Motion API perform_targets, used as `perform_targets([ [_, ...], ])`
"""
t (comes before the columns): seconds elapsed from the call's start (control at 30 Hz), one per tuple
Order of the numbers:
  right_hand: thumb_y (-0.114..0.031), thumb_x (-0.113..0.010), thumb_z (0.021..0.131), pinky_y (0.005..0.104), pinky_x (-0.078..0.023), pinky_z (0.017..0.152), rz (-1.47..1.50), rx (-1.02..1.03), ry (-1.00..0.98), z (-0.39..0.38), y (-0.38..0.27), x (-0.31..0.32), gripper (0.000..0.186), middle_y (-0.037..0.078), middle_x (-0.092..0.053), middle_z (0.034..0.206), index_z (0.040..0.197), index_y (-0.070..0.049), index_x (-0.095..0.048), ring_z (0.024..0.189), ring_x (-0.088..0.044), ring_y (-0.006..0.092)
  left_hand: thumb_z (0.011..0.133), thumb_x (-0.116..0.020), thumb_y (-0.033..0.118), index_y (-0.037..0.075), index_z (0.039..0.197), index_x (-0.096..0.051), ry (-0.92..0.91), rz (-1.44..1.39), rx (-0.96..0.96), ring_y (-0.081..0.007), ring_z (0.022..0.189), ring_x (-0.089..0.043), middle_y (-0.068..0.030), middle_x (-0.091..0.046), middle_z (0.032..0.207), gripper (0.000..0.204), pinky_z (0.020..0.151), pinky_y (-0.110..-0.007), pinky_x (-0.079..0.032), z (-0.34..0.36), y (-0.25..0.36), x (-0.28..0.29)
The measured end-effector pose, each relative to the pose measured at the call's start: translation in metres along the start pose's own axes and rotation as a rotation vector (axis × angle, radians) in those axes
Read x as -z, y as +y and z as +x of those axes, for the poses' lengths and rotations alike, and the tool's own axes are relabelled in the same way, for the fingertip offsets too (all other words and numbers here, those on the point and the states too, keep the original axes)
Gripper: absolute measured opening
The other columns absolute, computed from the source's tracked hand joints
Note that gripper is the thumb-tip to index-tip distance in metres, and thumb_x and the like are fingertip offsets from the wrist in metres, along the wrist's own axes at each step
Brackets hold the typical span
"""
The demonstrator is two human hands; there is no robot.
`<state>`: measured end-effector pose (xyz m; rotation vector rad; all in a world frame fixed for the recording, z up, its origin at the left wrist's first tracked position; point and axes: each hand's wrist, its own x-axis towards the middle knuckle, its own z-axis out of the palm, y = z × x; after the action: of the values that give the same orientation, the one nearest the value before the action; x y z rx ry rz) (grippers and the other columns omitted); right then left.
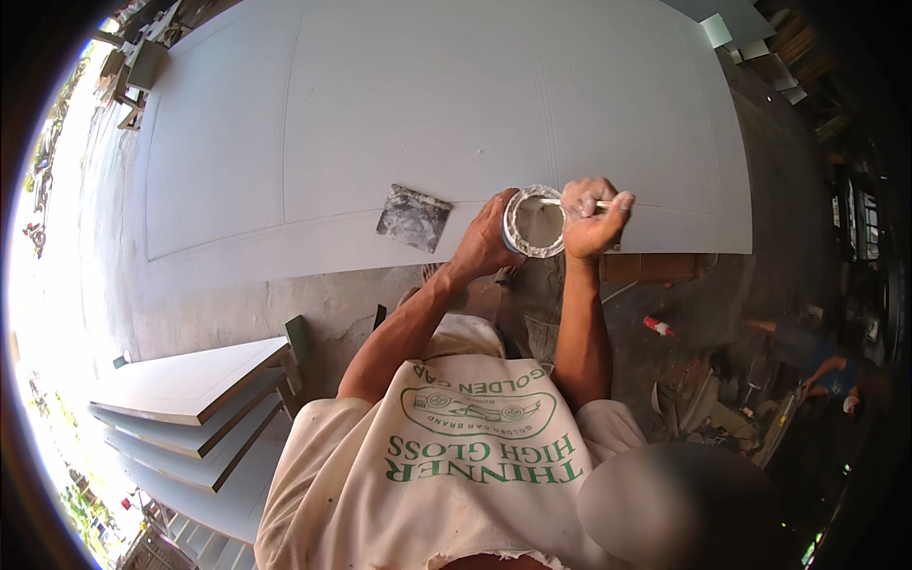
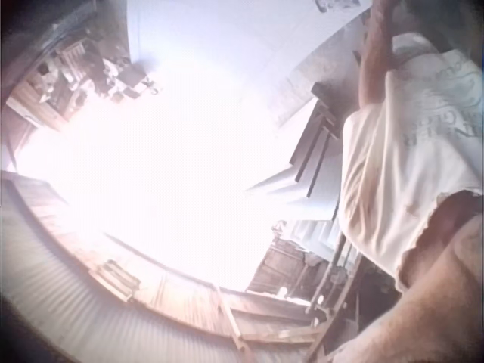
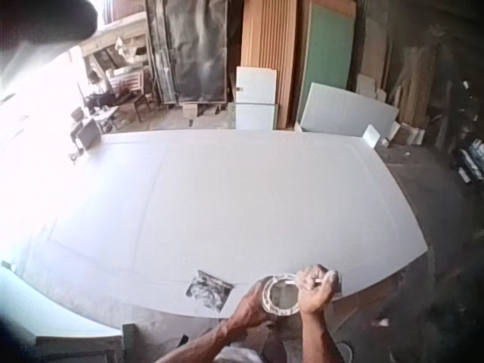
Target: The person applies a white substance from a bucket onto a wood panel using a putty knife and then sands the surface with a piece of sandpaper. They then stir the contents of the bucket and move it to a different location in the workshop.
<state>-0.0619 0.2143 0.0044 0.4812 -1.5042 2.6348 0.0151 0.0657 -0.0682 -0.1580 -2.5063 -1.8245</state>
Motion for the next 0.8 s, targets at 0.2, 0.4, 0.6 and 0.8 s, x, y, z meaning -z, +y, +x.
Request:
perform_targets([
  [0.2,-0.056,-0.04,0.108,0.0329,-0.026,0.05,-0.092,-0.128,0.042,0.009,-0.018,-0.023,0.059,0.001,-0.031,0.06,0.07,-0.013,-0.029,0.053,-0.028,0.0128,0.062,-0.093,0.017,0.002,0.146,-0.042,0.057,-0.006,-0.051,-0.0422,0.129,-0.055,-0.0216,-0.056,0.137,0.099,0.109,-0.048,-0.048,0.009,-0.006,0.008],
  [0.4,-0.037,-0.045,0.106,0.0325,-0.032,0.053,-0.148,-0.062,-0.052,-0.024,0.008,-0.006,0.044,0.005,-0.041,0.063,0.073,-0.011,-0.034,0.057,-0.038,0.0157,0.064,-0.097,0.027,0.002,0.145,-0.044,0.14,-0.027,-0.098,-0.0397,0.128,-0.058,-0.0218,-0.057,0.137,0.1,0.108,-0.044,-0.049,0.002,-0.011,0.004],
  [0.6,-0.059,-0.039,0.108,0.0292,-0.023,0.05,0.013,0.118,0.225,0.003,0.034,-0.004,0.062,-0.003,-0.028,0.058,0.065,-0.015,-0.033,0.051,-0.027,0.0115,0.05,-0.099,0.024,0.004,0.14,-0.046,0.128,-0.091,-0.234,-0.0383,0.129,-0.054,-0.0182,-0.055,0.135,0.106,0.111,-0.045,-0.046,-0.001,-0.026,-0.013],
  [0.8,-0.059,-0.032,0.11,0.0282,-0.022,0.049,-0.244,-0.076,-0.171,-0.006,-0.008,-0.007,0.063,-0.003,-0.025,0.058,0.066,-0.015,-0.03,0.05,-0.023,0.01,0.047,-0.096,0.022,0.004,0.141,-0.041,0.126,-0.066,-0.211,-0.0398,0.125,-0.055,-0.0189,-0.056,0.129,0.11,0.108,-0.049,-0.045,-0.006,-0.024,-0.014],
])
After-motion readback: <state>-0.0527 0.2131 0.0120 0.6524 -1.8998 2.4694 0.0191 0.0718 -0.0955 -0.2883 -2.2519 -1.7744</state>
